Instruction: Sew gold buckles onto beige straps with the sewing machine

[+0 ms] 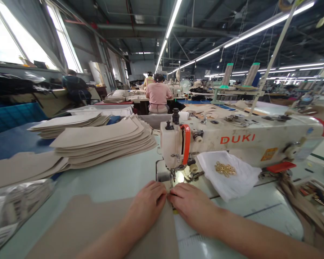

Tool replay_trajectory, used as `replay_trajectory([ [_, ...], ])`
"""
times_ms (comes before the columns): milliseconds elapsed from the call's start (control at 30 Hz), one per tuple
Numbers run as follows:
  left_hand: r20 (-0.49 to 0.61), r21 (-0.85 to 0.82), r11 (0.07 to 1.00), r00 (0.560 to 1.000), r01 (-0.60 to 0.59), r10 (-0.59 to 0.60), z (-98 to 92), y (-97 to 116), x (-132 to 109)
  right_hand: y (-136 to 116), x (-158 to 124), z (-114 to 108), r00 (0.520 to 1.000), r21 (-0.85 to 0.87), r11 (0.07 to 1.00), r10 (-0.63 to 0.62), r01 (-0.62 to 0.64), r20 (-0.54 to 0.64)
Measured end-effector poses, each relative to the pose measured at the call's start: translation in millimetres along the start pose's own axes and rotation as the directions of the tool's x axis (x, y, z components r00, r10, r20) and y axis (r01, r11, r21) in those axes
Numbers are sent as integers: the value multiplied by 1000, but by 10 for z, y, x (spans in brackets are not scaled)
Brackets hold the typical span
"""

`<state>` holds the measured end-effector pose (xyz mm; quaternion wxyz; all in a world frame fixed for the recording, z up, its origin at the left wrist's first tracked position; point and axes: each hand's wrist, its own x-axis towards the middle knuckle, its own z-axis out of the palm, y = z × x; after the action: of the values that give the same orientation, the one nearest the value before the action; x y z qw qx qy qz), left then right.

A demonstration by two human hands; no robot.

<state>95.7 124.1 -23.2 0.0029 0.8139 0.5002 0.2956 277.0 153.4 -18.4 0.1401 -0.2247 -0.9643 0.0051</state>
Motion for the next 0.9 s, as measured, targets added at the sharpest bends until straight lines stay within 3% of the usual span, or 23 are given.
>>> replay_trajectory([
  [300,10,1,1000,1000,6,-6,-24,23,18,-6,-366,-277,975,-79,975,-201,209,93],
  [600,12,13,1000,1000,-17,17,2,-14,-10,-95,-108,-101,967,-103,961,-253,255,32],
  [767,5,17,1000,1000,-5,5,-19,12,-8,-17,-209,-200,949,-113,943,-308,314,70],
  [900,-72,36,997,995,-73,75,-31,13,11,-8,-311,-249,946,-154,934,-314,323,78],
])
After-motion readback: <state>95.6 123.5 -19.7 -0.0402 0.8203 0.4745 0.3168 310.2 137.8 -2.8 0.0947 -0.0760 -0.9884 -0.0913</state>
